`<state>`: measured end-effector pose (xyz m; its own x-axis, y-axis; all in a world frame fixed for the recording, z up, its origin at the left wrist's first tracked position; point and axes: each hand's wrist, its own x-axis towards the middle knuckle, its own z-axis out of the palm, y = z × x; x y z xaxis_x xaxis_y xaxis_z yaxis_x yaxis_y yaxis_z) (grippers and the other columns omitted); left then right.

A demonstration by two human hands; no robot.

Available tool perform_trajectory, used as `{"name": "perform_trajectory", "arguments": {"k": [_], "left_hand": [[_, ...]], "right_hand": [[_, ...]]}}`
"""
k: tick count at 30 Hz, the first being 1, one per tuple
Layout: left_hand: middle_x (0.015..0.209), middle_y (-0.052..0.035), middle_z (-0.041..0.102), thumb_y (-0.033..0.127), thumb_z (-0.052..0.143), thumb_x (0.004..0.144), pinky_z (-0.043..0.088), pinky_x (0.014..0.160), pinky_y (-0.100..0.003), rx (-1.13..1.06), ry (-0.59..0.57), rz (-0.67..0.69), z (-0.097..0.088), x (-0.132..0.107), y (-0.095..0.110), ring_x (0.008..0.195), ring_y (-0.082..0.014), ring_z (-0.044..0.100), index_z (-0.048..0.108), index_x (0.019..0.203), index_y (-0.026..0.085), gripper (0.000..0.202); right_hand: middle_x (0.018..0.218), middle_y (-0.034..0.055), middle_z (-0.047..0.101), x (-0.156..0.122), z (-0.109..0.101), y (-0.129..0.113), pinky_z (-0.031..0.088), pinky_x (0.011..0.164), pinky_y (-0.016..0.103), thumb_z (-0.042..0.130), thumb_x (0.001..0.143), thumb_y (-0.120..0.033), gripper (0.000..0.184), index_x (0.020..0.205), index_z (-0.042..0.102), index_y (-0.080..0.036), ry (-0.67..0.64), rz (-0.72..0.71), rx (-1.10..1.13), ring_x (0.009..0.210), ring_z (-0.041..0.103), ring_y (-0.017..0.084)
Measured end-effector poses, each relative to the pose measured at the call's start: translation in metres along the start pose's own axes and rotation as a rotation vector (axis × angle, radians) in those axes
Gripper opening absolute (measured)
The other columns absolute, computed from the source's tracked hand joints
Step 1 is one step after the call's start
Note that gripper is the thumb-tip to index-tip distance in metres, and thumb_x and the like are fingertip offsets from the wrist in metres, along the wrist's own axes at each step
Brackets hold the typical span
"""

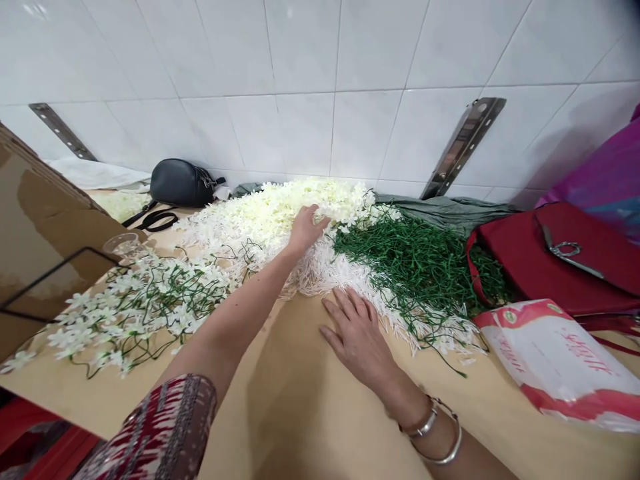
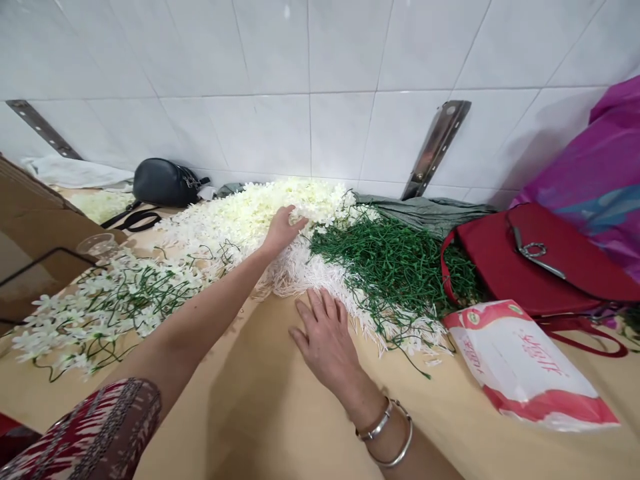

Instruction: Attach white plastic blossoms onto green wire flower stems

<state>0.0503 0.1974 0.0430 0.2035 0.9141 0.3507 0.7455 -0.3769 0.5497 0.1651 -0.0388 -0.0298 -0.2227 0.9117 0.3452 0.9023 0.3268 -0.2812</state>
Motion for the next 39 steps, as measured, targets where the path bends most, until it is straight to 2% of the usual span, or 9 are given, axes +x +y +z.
{"name": "perform_trajectory", "arguments": {"k": [5,9,14,18,24,28,32,36,39], "left_hand": [[0.121,-0.0104,0.064,0.027,0.069,0.097,0.054,0.095,-0.033,-0.066,-0.015,0.206,-0.017,-0.055,0.008,0.109,-0.022,0.063,0.068,0.117,0.017,0.022],[0.124,-0.0123,0.061,0.017,0.066,0.094,0.052,0.098,-0.039,0.015,-0.092,0.506,-0.027,-0.106,0.016,0.113,-0.0246,0.062,0.069,0.111,0.018,0.017],[0.137,-0.0151,0.057,0.007,0.064,0.086,0.05,0.101,-0.047,0.19,-0.261,0.556,-0.035,-0.162,0.024,0.126,-0.0325,0.059,0.068,0.118,0.022,0.035],[0.137,-0.0174,0.058,0.016,0.064,0.092,0.05,0.1,-0.052,0.23,-0.302,0.529,-0.036,-0.194,0.026,0.124,-0.0341,0.061,0.067,0.12,0.021,0.028],[0.14,-0.0188,0.061,0.027,0.062,0.1,0.038,0.111,-0.066,0.28,-0.197,0.491,-0.032,-0.211,0.015,0.134,-0.0368,0.057,0.067,0.119,0.023,0.019],[0.145,-0.0184,0.059,0.031,0.064,0.101,0.023,0.119,-0.076,0.26,-0.18,0.447,-0.033,-0.208,0.015,0.137,-0.037,0.056,0.067,0.12,0.025,0.02],[0.159,-0.018,0.046,0.032,0.069,0.098,0.013,0.121,-0.083,0.229,-0.204,0.478,-0.044,-0.212,0.028,0.151,-0.0411,0.042,0.066,0.127,0.03,0.029],[0.157,-0.0171,0.05,0.031,0.067,0.099,0.006,0.126,-0.08,0.16,-0.267,0.623,-0.055,-0.226,0.043,0.154,-0.0375,0.04,0.066,0.126,0.027,0.027],[0.147,-0.0128,0.062,0.031,0.059,0.104,0.026,0.133,-0.061,0.028,-0.424,0.934,-0.054,-0.242,0.049,0.148,-0.0297,0.051,0.069,0.123,0.022,0.023]], "right_hand": [[0.16,0.0143,0.056,-0.003,0.003,0.002,0.04,0.114,0.061,0.049,0.107,-0.042,0.045,0.146,0.061,-0.023,0.049,-0.023,0.006,0.149,0.044,0.04],[0.156,0.0145,0.059,-0.003,0.004,0.006,0.042,0.113,0.059,0.051,0.106,-0.039,0.042,0.143,0.063,-0.022,0.08,-0.013,0.011,0.147,0.045,0.04],[0.102,0.0147,0.074,0.001,-0.006,0.027,0.049,0.102,0.054,0.055,0.102,-0.027,0.022,0.104,0.075,-0.02,0.206,0.04,0.072,0.124,0.06,0.036],[0.097,0.0099,0.072,0.004,-0.02,0.041,0.051,0.089,0.045,0.054,0.101,-0.02,0.018,0.098,0.071,-0.021,0.243,0.105,0.115,0.098,0.063,0.028],[0.121,0.0173,0.065,0.006,-0.031,0.051,0.048,0.094,0.053,0.059,0.099,-0.028,0.025,0.12,0.069,-0.02,0.42,0.252,-0.109,0.113,0.056,0.036],[0.101,0.0127,0.073,0.007,-0.042,0.062,0.047,0.083,0.049,0.056,0.098,-0.024,0.019,0.098,0.074,-0.021,0.284,0.357,-0.15,0.096,0.059,0.033],[0.092,0.0086,0.076,0.007,-0.064,0.073,0.048,0.085,0.046,0.054,0.096,-0.023,0.02,0.092,0.073,-0.022,0.296,0.38,-0.076,0.09,0.062,0.029],[0.094,0.0105,0.075,0.0,-0.092,0.082,0.05,0.087,0.046,0.055,0.092,-0.02,0.019,0.094,0.074,-0.021,0.293,0.387,-0.065,0.09,0.065,0.028],[0.094,0.0102,0.074,-0.005,-0.105,0.085,0.051,0.087,0.045,0.058,0.092,-0.022,0.017,0.095,0.074,-0.021,0.268,0.377,-0.046,0.088,0.065,0.027]]}}
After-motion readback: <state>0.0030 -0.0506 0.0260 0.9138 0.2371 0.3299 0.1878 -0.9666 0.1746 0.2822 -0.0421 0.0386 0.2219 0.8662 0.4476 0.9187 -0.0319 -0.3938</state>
